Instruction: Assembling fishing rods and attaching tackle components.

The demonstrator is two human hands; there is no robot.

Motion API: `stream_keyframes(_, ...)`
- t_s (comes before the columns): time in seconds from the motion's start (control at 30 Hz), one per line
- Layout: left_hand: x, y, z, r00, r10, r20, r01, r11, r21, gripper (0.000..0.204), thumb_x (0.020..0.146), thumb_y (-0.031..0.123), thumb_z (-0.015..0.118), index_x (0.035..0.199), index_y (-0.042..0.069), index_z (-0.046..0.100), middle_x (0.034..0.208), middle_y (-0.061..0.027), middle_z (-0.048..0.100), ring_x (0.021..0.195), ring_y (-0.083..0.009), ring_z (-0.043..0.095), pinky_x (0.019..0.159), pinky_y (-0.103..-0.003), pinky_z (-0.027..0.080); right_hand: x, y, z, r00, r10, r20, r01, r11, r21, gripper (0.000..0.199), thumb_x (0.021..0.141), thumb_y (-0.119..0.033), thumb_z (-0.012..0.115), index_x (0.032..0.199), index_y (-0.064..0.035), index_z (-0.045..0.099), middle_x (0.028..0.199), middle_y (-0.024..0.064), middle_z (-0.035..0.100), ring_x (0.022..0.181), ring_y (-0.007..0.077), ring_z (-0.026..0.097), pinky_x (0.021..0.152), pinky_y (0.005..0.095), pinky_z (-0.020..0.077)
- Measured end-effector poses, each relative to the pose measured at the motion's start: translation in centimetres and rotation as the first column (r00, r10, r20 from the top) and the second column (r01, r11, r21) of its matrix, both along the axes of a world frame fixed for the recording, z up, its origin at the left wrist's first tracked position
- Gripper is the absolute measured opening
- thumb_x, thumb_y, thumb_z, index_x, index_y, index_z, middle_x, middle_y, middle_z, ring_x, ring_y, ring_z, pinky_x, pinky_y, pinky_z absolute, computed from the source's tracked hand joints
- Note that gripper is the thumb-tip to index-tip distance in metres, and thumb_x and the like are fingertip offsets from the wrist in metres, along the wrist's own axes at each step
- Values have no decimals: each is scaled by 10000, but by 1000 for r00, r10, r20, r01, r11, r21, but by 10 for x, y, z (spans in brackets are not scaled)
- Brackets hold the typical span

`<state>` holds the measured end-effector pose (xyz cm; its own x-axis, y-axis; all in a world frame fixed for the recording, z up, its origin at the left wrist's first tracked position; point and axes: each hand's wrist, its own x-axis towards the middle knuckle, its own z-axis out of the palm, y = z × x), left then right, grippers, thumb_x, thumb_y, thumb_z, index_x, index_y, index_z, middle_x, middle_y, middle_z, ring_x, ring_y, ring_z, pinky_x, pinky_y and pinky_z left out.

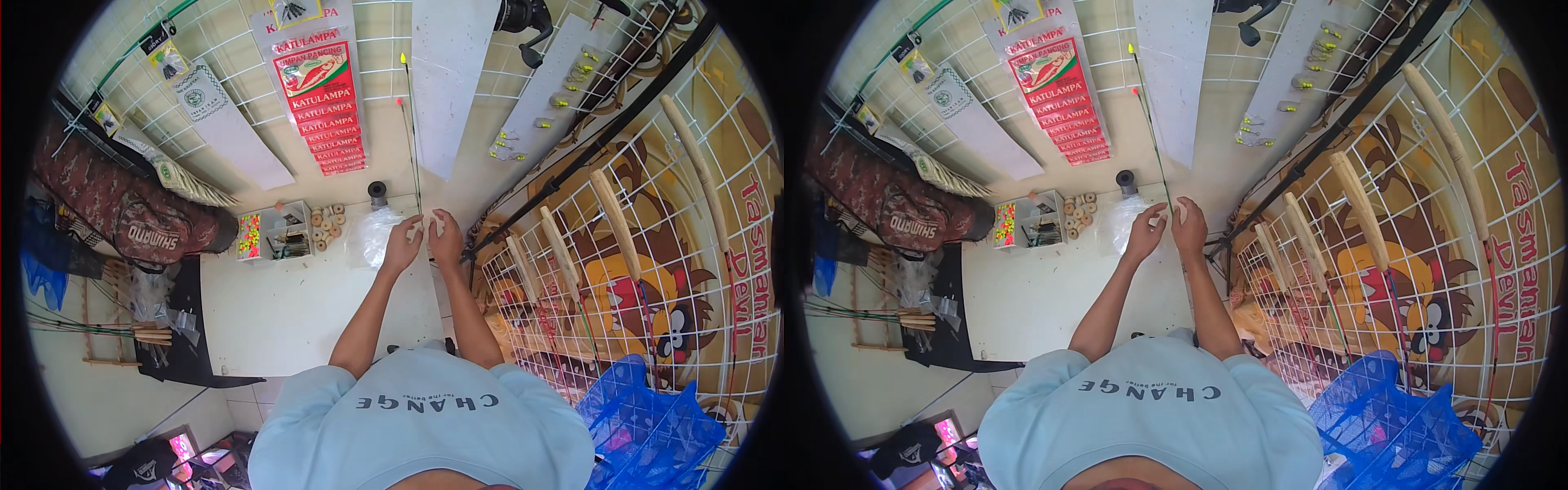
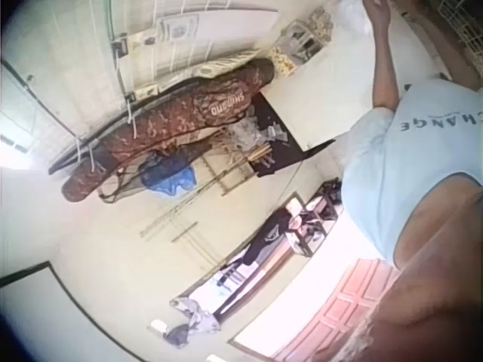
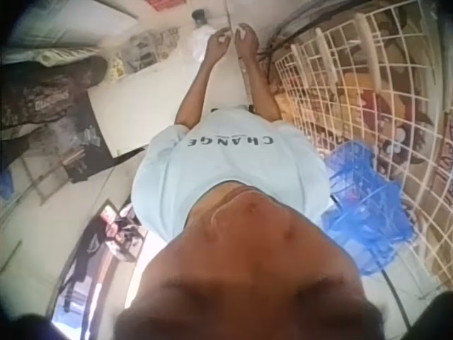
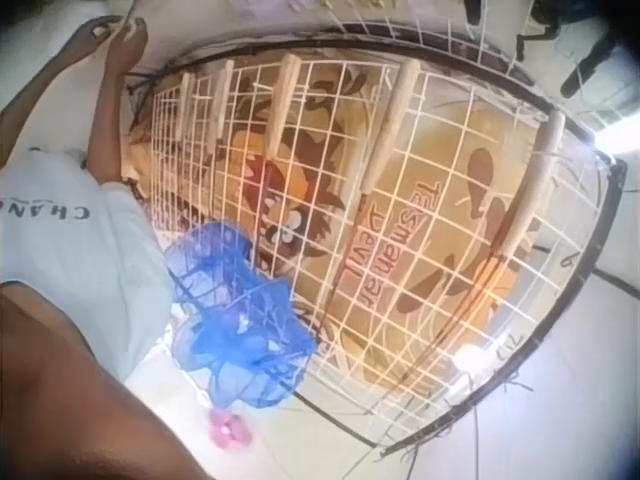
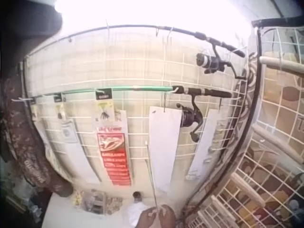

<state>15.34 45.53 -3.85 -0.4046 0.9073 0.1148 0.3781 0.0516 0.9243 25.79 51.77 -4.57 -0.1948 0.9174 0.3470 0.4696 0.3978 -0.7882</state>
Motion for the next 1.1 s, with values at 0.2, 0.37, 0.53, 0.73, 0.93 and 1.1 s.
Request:
stream_keyframes(0.2, -1, -18, 13, 999, 27, -20, -28, 999, -32, 295, 880, 200, 592, 1164, 126, 619, 1148, -91, 618, 1030, -250, 561, 774, -331, 496, 3, -22, 6, 996, 53, -70, -44, 991, 129, 201, 836, -66, 587, 1034, -45, 612, 1007, 114, 636, 979, 302, 575, 856, 384, 449)
stream_keyframes(0.37, -2, -35, 7, 985, 53, -167, -45, 998, 52, 264, 881, 181, 589, 1139, 135, 624, 1149, -82, 609, 1033, -261, 525, 807, -351, 476, -1, -39, 22, 992, 96, -83, -77, 975, 210, 179, 822, -63, 597, 1001, -59, 614, 982, 105, 627, 1002, 299, 554, 876, 392, 440)
stream_keyframes(0.53, -2, -53, 16, 972, 102, -213, -86, 993, 82, 260, 874, 154, 591, 1131, 133, 625, 1158, -73, 607, 1057, -268, 511, 842, -358, 460, 0, -52, 30, 989, 120, -87, -100, 974, 202, 186, 820, -60, 597, 1005, -62, 613, 984, 104, 624, 1026, 304, 538, 896, 403, 426)
stream_keyframes(0.73, 0, -72, 30, 962, 138, -234, -120, 989, 89, 250, 864, 121, 592, 1111, 123, 629, 1150, -71, 613, 1101, -275, 492, 917, -369, 418, 2, -66, 36, 982, 168, -84, -150, 971, 184, 187, 825, -67, 592, 1011, -72, 613, 999, 106, 619, 1060, 312, 519, 919, 409, 411)
stream_keyframes(0.93, 4, -88, 48, 948, 179, -263, -151, 981, 124, 217, 852, 107, 605, 1067, 93, 638, 1138, -88, 612, 1107, -293, 485, 982, -387, 361, 2, -80, 43, 973, 222, -66, -206, 961, 185, 173, 830, -71, 590, 1001, -67, 614, 1006, 106, 618, 1078, 328, 509, 931, 420, 405)
stream_keyframes(1.1, -1, -102, 53, 937, 194, -290, -166, 979, 117, 206, 855, 109, 605, 1058, 97, 638, 1141, -96, 607, 1119, -300, 474, 991, -393, 358, -1, -87, 44, 960, 277, -50, -263, 945, 196, 171, 830, -69, 592, 999, -71, 618, 1011, 107, 617, 1084, 329, 504, 936, 421, 399)
